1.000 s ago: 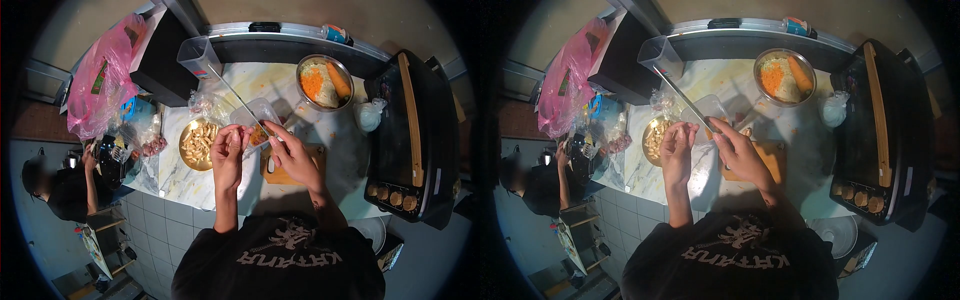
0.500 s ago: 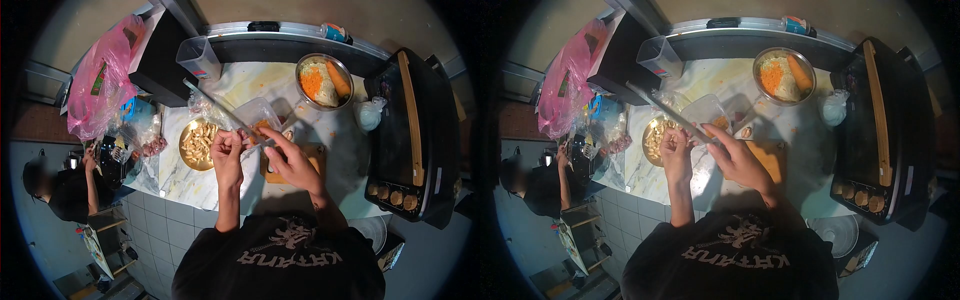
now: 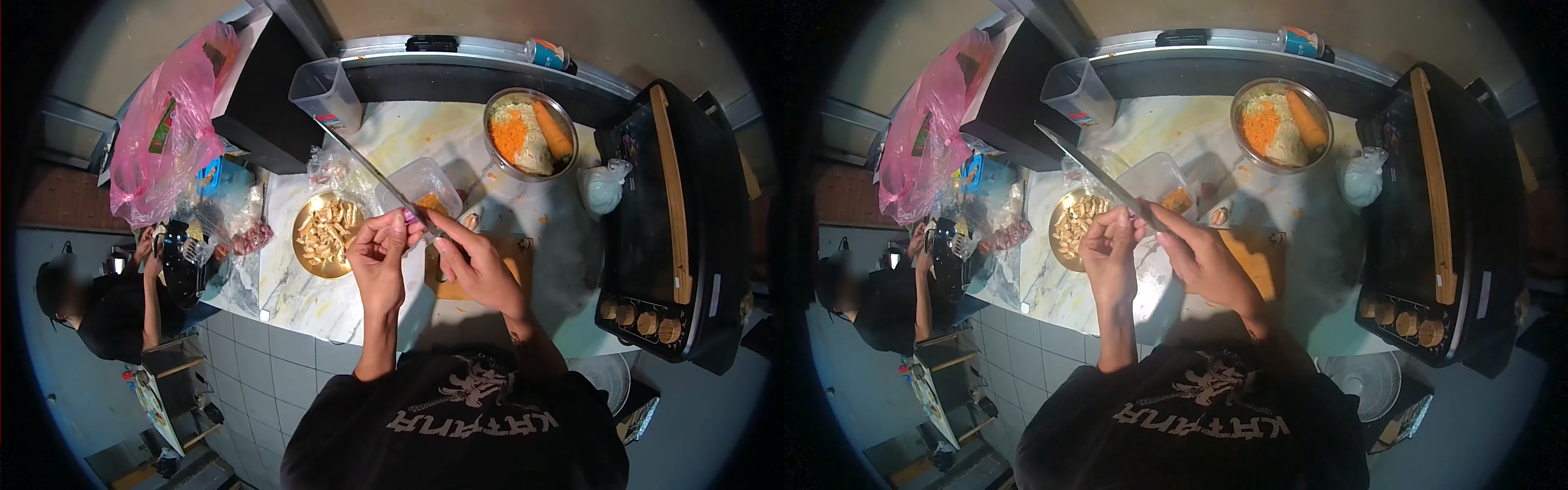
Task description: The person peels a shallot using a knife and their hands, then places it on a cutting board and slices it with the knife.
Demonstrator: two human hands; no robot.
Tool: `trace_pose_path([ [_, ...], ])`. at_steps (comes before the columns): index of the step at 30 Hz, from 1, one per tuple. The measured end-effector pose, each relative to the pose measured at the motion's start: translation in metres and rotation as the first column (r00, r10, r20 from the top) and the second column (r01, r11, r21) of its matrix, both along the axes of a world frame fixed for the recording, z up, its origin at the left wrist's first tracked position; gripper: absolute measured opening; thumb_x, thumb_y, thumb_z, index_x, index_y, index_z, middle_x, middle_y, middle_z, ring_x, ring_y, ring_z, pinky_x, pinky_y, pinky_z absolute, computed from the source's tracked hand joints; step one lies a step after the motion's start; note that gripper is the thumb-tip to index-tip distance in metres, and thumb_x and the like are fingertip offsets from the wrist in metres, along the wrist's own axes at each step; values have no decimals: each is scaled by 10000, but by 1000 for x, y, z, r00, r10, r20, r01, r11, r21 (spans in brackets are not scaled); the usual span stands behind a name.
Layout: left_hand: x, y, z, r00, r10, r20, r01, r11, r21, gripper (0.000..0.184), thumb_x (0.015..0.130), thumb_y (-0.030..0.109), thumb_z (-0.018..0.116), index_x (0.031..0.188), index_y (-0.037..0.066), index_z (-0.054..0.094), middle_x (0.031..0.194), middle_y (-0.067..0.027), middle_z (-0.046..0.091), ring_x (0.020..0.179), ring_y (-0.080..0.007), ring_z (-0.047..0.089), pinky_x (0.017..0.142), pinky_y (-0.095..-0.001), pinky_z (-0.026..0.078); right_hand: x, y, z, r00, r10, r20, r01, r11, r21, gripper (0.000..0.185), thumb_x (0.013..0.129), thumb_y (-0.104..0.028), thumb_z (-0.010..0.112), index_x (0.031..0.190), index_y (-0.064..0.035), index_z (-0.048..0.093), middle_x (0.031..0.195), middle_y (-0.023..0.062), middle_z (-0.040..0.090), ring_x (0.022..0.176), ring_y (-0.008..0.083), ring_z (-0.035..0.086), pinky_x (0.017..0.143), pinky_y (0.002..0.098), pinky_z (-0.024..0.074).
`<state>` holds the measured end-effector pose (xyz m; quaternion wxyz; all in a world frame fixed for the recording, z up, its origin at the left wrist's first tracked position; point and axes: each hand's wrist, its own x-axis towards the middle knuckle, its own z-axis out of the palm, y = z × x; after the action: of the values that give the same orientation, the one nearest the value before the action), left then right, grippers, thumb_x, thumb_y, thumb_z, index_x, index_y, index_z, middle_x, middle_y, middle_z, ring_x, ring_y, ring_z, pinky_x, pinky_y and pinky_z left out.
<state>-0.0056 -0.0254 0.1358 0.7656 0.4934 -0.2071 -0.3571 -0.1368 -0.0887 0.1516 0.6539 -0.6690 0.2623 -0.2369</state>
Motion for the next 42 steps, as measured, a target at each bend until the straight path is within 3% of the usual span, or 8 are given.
trace_pose_path([
  [6, -3, -2, 2, 998, -3, 56, 1, 999, 40, 263, 895, 72, 590, 1123, -58, 576, 939, -136, 662, 795, -154, 642, 725, -279, 551, 0, 0, 0, 996, -46, 70, 47, 999, -10, 420, 930, -88, 479, 1342, -31, 418, 587, 24, 428, 491, 61, 373, 464, 249, 355],
  [9, -4, -2, -5, 998, 36, 44, -36, 999, 0, 276, 895, 69, 591, 1141, -55, 586, 953, -125, 662, 807, -147, 637, 740, -285, 543, -1, -1, 7, 998, 58, 13, -59, 995, 80, 442, 932, -101, 482, 1360, -37, 391, 749, 103, 579, 609, 119, 541, 574, 272, 443],
  [12, -5, 0, -4, 996, 33, 87, -32, 999, -9, 250, 897, 72, 591, 1116, -46, 612, 949, -101, 663, 822, -130, 625, 756, -281, 531, 2, 4, 4, 997, 21, 80, -16, 997, -71, 467, 939, -111, 479, 1391, -71, 368, 660, -2, 463, 546, 52, 402, 510, 215, 377],
  [14, -4, 5, -3, 992, 10, 130, -19, 998, 64, 208, 916, 78, 552, 1039, -77, 615, 1082, -182, 617, 1023, -234, 593, 904, -385, 490, 3, 6, 5, 998, 6, 66, 0, 996, -89, 478, 934, -112, 484, 1397, -92, 366, 659, -8, 454, 550, 49, 391, 515, 212, 375],
  [20, -8, 7, -3, 991, 51, 124, -60, 996, 67, 202, 916, 65, 545, 1031, -85, 617, 1149, -199, 585, 1055, -242, 577, 910, -394, 492, 1, 6, 11, 998, 26, 64, -21, 997, -78, 488, 933, -101, 480, 1406, -106, 358, 678, -12, 464, 557, 46, 388, 517, 210, 377],
  [27, -11, 5, -1, 982, 117, 149, -122, 992, 23, 244, 901, 89, 593, 1096, -53, 620, 922, -98, 665, 793, -110, 618, 745, -247, 527, 1, 6, 7, 994, -17, 104, 29, 993, -117, 461, 932, -63, 474, 1385, -100, 399, 690, -19, 476, 563, 46, 384, 520, 208, 378],
  [30, -9, 7, -4, 979, 102, 178, -105, 994, 8, 235, 894, 85, 601, 1080, -57, 627, 905, -106, 668, 787, -114, 622, 742, -250, 536, -2, 5, 18, 1000, 26, -12, -27, 997, -71, 457, 911, -36, 500, 1357, -47, 401, 1100, 203, 607, 743, 197, 568, 721, 281, 456],
  [42, -11, -1, -8, 983, 144, 115, -146, 989, 11, 225, 899, 81, 593, 1069, -62, 629, 897, -104, 668, 788, -117, 624, 740, -261, 538, 6, 4, 10, 1000, -13, 24, 15, 997, -72, 453, 911, -33, 496, 1354, -45, 402, 1158, 203, 584, 973, 240, 624, 810, 296, 461],
])
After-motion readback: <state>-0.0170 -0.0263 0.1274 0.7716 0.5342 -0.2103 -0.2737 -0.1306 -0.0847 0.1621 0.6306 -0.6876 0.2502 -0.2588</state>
